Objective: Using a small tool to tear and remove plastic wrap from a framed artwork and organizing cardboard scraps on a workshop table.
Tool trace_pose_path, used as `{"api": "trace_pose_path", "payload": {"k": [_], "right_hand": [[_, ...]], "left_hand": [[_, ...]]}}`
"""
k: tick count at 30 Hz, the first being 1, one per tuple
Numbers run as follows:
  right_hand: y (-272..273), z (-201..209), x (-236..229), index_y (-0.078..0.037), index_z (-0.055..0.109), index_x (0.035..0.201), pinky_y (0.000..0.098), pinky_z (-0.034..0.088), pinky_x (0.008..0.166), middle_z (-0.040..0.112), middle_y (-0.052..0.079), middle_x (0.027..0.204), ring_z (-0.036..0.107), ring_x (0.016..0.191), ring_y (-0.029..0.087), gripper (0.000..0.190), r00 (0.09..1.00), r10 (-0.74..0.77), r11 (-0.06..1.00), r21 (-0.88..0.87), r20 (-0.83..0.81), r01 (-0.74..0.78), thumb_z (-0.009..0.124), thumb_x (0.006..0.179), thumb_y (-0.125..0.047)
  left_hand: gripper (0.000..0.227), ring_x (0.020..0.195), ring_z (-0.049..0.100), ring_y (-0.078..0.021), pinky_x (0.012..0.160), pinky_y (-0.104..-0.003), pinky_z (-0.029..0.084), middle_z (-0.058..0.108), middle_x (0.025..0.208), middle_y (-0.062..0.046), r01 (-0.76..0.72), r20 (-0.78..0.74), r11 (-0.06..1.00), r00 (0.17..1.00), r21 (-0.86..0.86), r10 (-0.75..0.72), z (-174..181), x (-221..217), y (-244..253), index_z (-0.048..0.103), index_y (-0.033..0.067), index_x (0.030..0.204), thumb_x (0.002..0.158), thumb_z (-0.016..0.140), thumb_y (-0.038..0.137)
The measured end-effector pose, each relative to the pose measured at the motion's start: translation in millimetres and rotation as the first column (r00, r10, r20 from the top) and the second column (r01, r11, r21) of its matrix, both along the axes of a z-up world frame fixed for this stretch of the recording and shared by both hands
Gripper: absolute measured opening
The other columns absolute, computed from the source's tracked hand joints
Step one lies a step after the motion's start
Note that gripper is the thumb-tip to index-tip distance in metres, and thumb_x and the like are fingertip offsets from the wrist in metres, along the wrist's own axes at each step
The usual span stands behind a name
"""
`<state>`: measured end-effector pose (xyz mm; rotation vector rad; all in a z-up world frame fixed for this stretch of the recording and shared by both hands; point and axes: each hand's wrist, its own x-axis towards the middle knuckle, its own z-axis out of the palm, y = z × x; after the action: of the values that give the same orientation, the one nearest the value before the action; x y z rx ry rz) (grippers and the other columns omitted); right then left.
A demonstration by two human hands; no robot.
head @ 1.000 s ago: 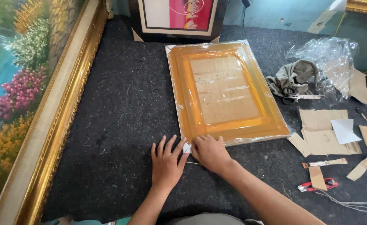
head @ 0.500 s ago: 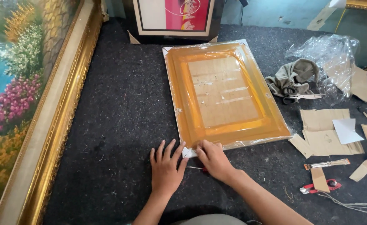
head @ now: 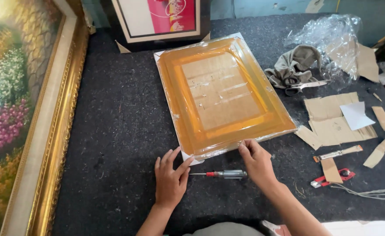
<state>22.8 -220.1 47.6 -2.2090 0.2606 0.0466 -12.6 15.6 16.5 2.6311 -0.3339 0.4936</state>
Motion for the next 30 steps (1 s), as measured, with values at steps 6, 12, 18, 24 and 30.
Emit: {"api": "trace_pose_path", "payload": {"k": [6, 12, 18, 24, 30], "right_hand": [[-27, 9, -4, -0.013, 0.042, 0.069, 0.0291, 0.032, 0.062, 0.042, -0.002, 0.062, 0.039, 0.062, 0.011, 0.024, 0.997, -0.072, 0.997, 0.029, 0.028, 0.071, 0.045, 0.088, -0.029], [-76, 12, -3, -0.014, 0.046, 0.073, 0.0291, 0.031, 0.074, 0.047, -0.003, 0.064, 0.046, 0.064, 0.012, 0.020, 0.986, -0.140, 0.989, -0.045, 0.087, 0.144, 0.042, 0.087, -0.027], [-157, -4, 3, -0.017, 0.050, 0.079, 0.0500, 0.017, 0.098, 0.056, 0.002, 0.067, 0.057, 0.079, 0.027, 0.023, 0.935, -0.349, 0.924, -0.143, 0.063, 0.354, 0.039, 0.086, -0.035], [-228, 1, 11, -0.017, 0.050, 0.078, 0.0360, 0.023, 0.078, 0.049, -0.001, 0.064, 0.052, 0.072, 0.021, 0.023, 0.876, -0.479, 0.853, -0.204, 0.056, 0.480, 0.037, 0.087, -0.034], [-261, 11, 27, -0.015, 0.040, 0.067, 0.0310, 0.018, 0.073, 0.042, -0.001, 0.057, 0.047, 0.064, 0.017, 0.028, 0.886, -0.463, 0.859, -0.251, -0.010, 0.446, 0.035, 0.090, -0.031]], "left_hand": [[0.017, 0.104, 0.050, -0.0266, 0.091, -0.047, 0.037, 0.051, 0.112, -0.007, 0.036, 0.033, 0.989, 0.999, -0.144, -0.031, 1, -1, -2, 0.062, 0.0151, 0.091, 0.078, 0.061, 0.025], [0.047, 0.118, 0.042, -0.0303, 0.096, -0.044, 0.034, 0.045, 0.128, -0.012, -0.103, -0.113, 0.994, 0.989, -0.044, 0.098, -8, 3, -6, 0.046, 0.0104, 0.123, 0.082, 0.051, 0.034], [0.043, 0.115, 0.047, -0.0280, 0.092, -0.041, 0.038, 0.053, 0.121, -0.006, -0.131, -0.036, 0.988, 0.990, 0.081, 0.135, -19, 6, -6, 0.052, 0.0135, 0.118, 0.081, 0.050, 0.036], [0.041, 0.106, 0.056, -0.0290, 0.092, -0.038, 0.043, 0.060, 0.114, -0.008, -0.148, 0.168, 0.984, 0.977, 0.097, 0.131, -44, 13, -3, 0.057, 0.0105, 0.114, 0.081, 0.051, 0.033], [0.043, 0.102, 0.058, -0.0307, 0.099, -0.038, 0.041, 0.062, 0.111, -0.013, -0.137, 0.322, 0.990, 0.940, 0.045, 0.116, -148, 45, 53, 0.060, 0.0047, 0.112, 0.078, 0.053, 0.030]]}}
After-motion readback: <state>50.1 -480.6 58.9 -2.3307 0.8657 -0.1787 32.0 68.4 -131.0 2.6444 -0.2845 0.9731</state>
